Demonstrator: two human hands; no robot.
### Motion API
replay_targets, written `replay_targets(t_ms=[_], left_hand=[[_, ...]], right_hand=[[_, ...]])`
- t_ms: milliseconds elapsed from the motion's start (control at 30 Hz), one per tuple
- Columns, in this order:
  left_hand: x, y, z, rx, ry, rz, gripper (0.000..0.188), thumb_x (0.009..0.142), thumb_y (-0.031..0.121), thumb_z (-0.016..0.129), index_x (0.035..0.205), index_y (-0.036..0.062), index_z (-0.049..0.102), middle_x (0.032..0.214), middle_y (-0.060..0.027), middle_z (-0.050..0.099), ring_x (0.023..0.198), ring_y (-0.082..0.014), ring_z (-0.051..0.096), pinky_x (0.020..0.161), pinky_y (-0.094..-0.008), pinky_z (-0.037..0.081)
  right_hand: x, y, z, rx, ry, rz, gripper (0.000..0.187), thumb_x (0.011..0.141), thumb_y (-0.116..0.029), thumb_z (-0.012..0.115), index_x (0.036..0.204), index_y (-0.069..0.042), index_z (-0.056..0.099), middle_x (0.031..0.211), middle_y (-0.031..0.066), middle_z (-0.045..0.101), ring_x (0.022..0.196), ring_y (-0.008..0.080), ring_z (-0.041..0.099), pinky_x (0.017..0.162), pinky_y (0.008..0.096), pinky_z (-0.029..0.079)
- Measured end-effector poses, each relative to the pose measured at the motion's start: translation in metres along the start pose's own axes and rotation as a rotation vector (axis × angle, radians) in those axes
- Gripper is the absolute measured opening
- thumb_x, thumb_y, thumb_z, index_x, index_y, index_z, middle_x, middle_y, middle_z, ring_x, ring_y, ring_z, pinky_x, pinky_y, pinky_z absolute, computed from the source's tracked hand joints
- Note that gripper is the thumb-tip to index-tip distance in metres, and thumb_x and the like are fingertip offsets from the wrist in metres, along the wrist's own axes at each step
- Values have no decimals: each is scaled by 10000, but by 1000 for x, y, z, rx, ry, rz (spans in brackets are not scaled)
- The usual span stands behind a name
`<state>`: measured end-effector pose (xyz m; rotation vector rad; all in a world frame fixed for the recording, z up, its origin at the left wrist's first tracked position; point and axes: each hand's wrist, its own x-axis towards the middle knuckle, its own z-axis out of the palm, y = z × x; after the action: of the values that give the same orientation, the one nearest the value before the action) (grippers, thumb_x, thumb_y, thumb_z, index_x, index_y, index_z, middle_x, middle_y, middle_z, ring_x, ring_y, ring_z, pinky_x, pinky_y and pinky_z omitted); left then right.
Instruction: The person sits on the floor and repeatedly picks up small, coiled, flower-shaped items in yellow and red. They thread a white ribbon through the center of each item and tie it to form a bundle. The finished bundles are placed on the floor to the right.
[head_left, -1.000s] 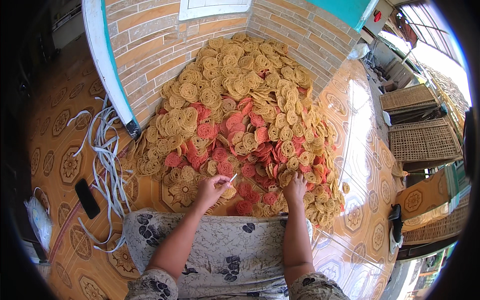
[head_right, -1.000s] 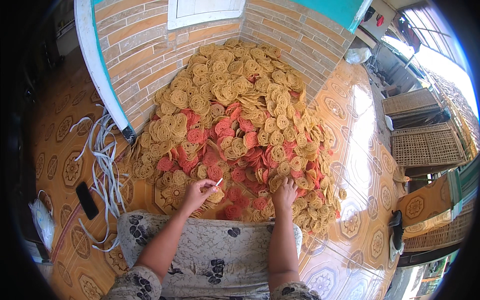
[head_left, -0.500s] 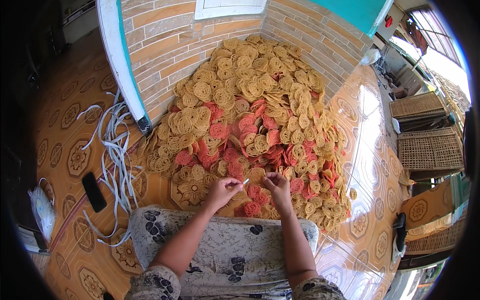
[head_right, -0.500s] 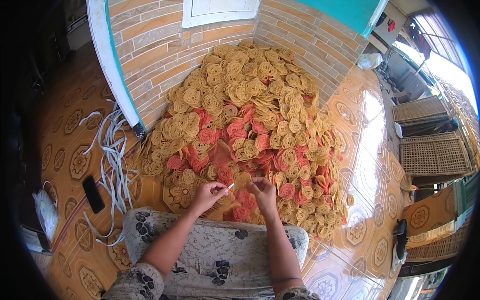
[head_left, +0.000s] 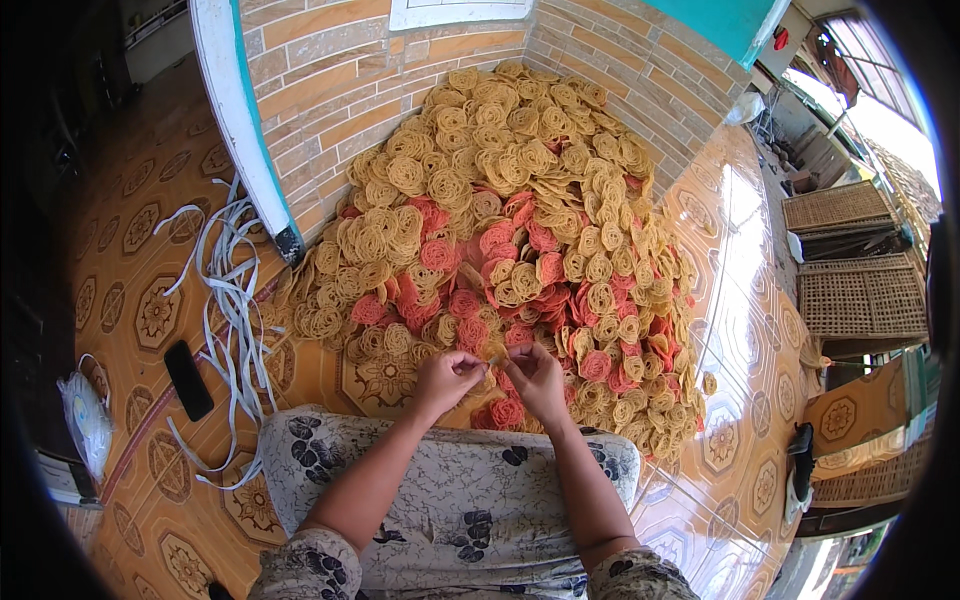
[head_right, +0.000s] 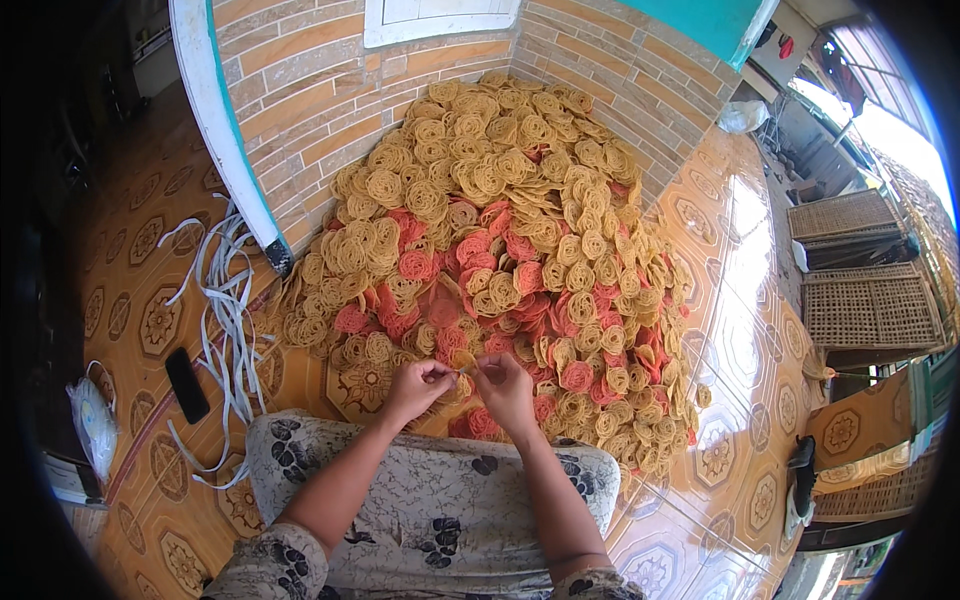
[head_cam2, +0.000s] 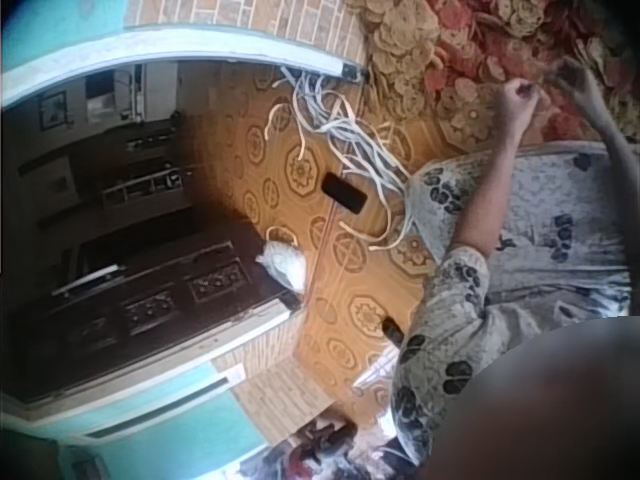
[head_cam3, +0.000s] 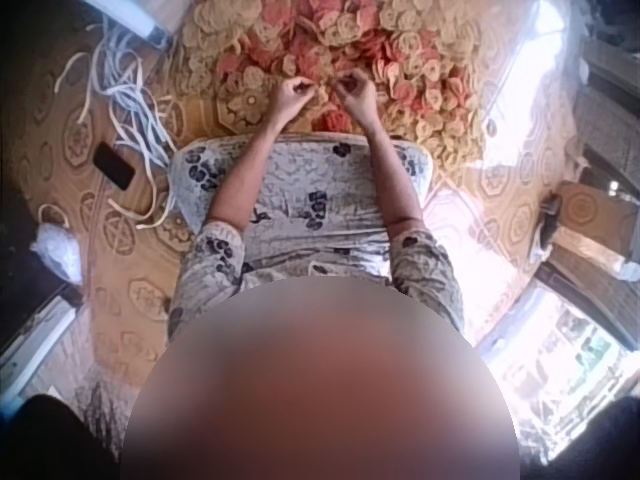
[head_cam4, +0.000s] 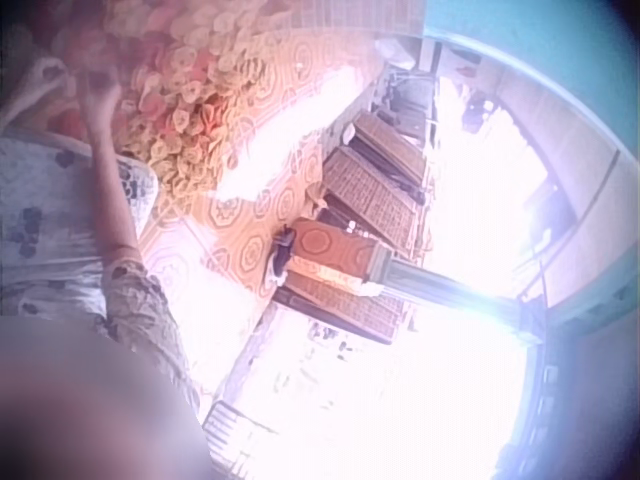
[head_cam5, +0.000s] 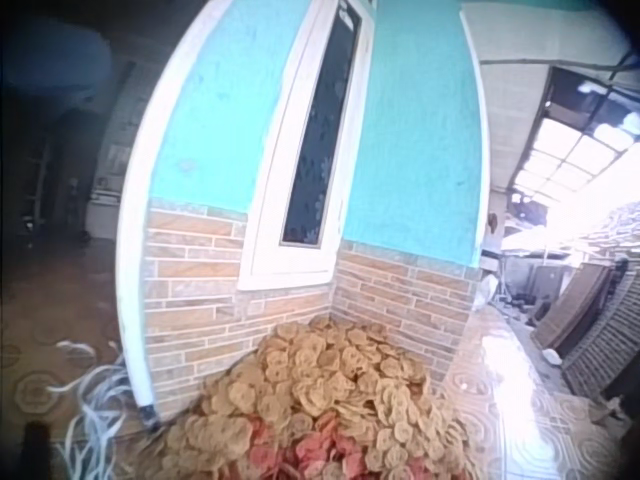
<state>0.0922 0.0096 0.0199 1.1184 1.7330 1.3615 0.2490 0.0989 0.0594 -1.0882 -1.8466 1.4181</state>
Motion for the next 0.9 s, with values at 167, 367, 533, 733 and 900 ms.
replay_targets(t_ms=[167,367,533,733,900], left_hand=[[1,-4,1,0,21,10,190,839,203,728,903,24,732,708,-55,709,620,-79,645,578,-251,490],[1,-1,1,3,20,25,188,836,198,729,903,22,732,711,-60,711,617,-85,651,566,-260,489],[1,1,0,41,6,14,176,836,195,731,890,28,734,712,-63,713,615,-98,660,564,-268,495],[2,9,-1,123,-84,-24,176,865,192,709,938,32,722,810,-60,727,727,-135,687,626,-282,511],[6,11,1,82,111,320,182,895,211,675,1027,91,712,1018,-47,706,956,-218,633,838,-367,467]], right_hand=[[-3,-7,4,-133,33,-194,164,844,-54,686,952,31,596,917,112,706,803,167,685,742,298,538],[-4,-7,3,-139,-8,-247,153,842,-52,679,942,22,590,940,134,705,805,185,691,739,303,536],[-4,-8,5,-179,-45,-257,147,859,-49,668,964,17,590,924,134,710,815,198,700,737,313,533],[-3,-11,5,-140,27,-211,130,861,-21,666,935,9,563,867,144,703,829,234,710,729,314,527],[-6,-8,9,-227,89,-299,157,850,-4,674,933,3,541,833,151,684,812,238,701,721,320,521]])
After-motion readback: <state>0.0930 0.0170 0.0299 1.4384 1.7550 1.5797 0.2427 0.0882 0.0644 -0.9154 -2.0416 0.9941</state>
